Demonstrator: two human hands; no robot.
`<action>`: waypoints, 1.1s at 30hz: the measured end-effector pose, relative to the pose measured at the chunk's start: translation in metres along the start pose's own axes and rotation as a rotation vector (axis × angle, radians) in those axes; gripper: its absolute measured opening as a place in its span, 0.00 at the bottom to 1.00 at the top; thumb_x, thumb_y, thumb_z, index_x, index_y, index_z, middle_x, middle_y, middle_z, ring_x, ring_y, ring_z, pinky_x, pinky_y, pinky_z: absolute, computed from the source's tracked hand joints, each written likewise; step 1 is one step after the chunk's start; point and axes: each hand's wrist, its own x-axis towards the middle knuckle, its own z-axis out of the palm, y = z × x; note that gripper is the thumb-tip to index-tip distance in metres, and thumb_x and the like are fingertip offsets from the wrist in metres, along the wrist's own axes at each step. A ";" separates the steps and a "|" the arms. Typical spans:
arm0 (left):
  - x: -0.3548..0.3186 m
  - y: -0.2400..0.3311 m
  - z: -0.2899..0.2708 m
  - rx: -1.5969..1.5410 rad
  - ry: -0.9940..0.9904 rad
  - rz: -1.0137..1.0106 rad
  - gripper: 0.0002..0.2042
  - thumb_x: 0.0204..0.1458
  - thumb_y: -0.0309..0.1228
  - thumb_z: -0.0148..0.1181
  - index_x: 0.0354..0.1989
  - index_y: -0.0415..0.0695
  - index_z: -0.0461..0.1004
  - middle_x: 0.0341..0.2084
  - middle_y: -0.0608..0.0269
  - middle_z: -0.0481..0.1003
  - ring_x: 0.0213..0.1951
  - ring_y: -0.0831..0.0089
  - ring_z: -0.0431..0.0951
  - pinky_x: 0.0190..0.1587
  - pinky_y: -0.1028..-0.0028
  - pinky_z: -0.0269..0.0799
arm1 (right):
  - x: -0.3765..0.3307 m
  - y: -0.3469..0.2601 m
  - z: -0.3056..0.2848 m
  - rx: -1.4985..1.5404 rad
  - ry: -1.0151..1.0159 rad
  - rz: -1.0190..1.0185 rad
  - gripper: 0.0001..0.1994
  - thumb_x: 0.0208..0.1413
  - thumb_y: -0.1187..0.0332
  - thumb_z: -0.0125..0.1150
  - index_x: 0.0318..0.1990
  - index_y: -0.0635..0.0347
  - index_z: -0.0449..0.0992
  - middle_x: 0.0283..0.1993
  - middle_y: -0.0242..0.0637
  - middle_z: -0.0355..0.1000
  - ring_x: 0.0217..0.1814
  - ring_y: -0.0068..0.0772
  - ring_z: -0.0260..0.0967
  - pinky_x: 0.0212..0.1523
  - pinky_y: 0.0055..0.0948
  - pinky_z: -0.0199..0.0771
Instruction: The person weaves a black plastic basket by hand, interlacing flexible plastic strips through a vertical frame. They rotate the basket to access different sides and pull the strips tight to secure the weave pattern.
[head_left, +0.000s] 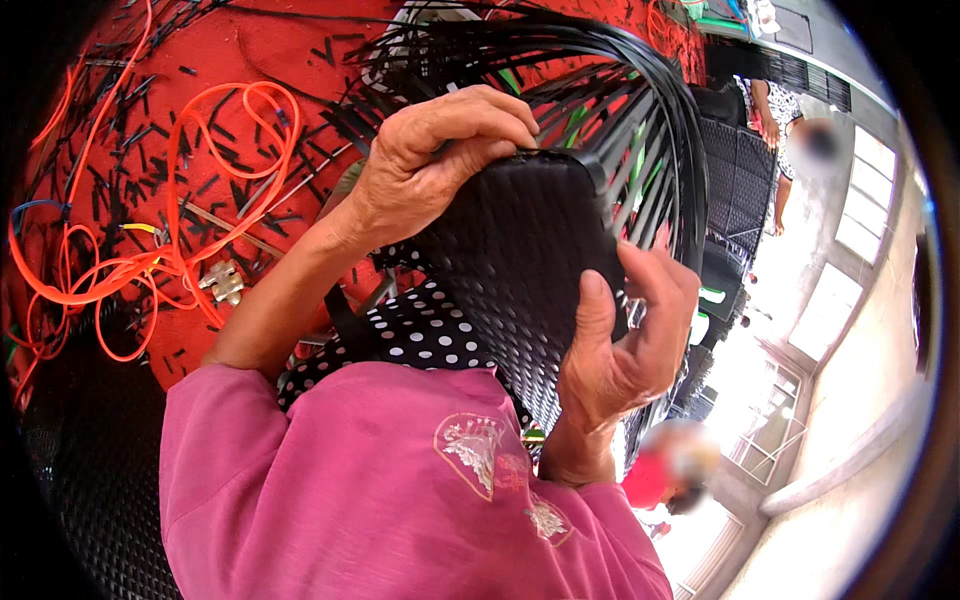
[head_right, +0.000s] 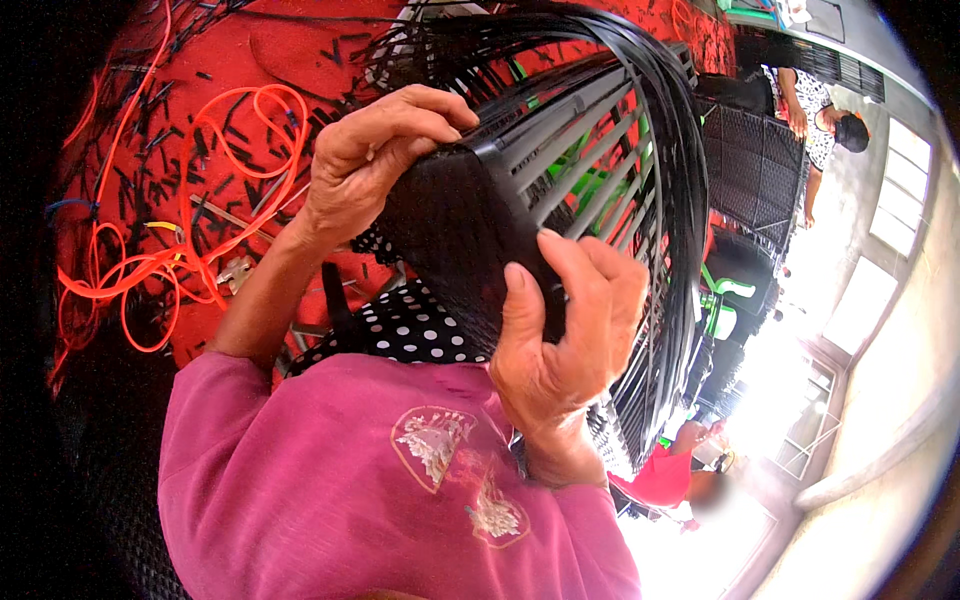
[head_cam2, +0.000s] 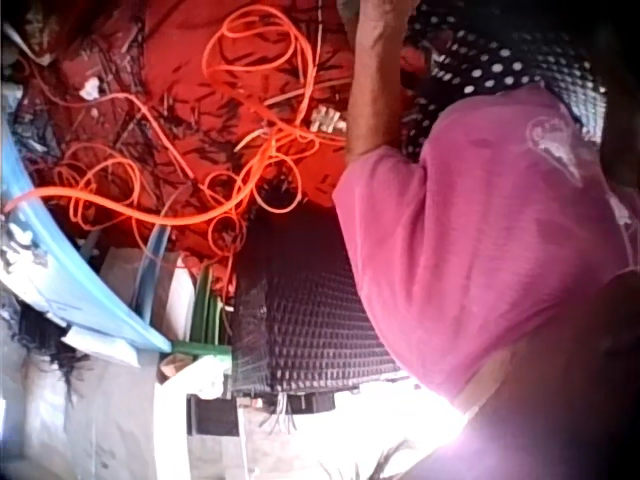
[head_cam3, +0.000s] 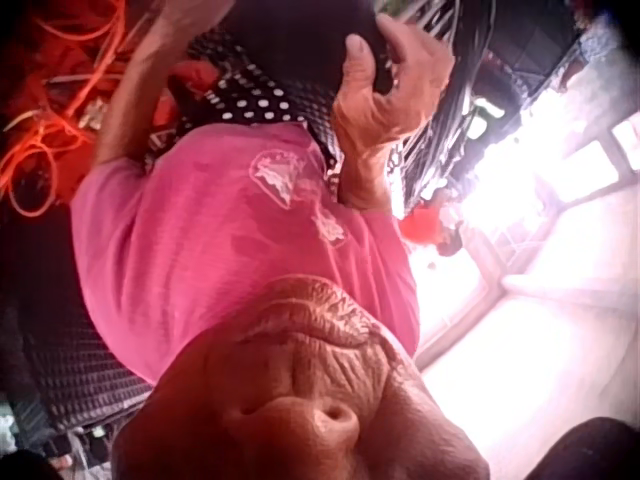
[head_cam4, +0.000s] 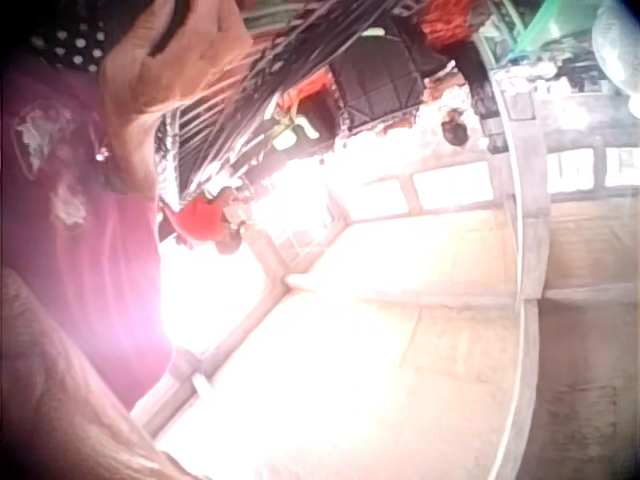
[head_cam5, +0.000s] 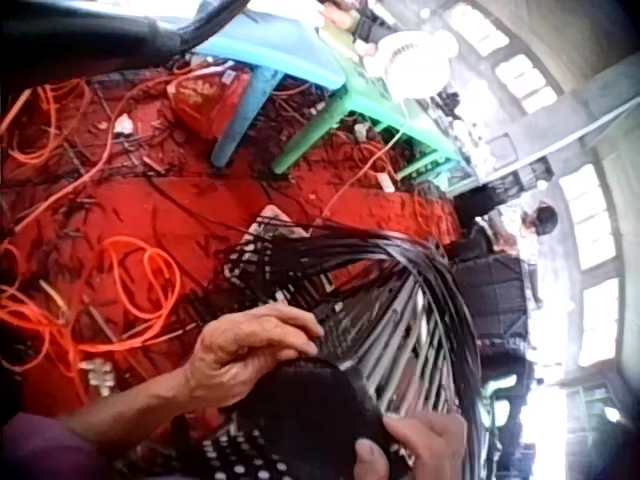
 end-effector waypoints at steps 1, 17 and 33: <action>0.002 0.005 0.002 0.024 -0.027 0.029 0.06 0.55 0.22 0.55 0.38 0.35 0.75 0.40 0.54 0.73 0.42 0.72 0.73 0.44 0.76 0.66 | -0.004 0.001 -0.004 0.009 0.021 0.023 0.15 0.44 0.76 0.69 0.42 0.66 0.75 0.35 0.46 0.69 0.36 0.41 0.67 0.38 0.32 0.68; -0.025 0.056 0.050 0.170 -0.036 0.087 0.07 0.50 0.16 0.55 0.37 0.35 0.73 0.28 0.54 0.70 0.30 0.67 0.70 0.32 0.75 0.63 | -0.039 0.014 -0.059 0.220 -0.022 0.009 0.14 0.42 0.74 0.72 0.36 0.66 0.74 0.30 0.39 0.66 0.28 0.30 0.59 0.27 0.27 0.57; 0.016 0.060 0.009 0.090 -0.341 -0.018 0.15 0.53 0.38 0.60 0.35 0.35 0.74 0.35 0.56 0.70 0.41 0.66 0.68 0.46 0.68 0.63 | -0.031 0.012 -0.049 0.208 -0.062 0.006 0.13 0.45 0.72 0.71 0.36 0.67 0.74 0.30 0.40 0.67 0.29 0.33 0.62 0.28 0.27 0.61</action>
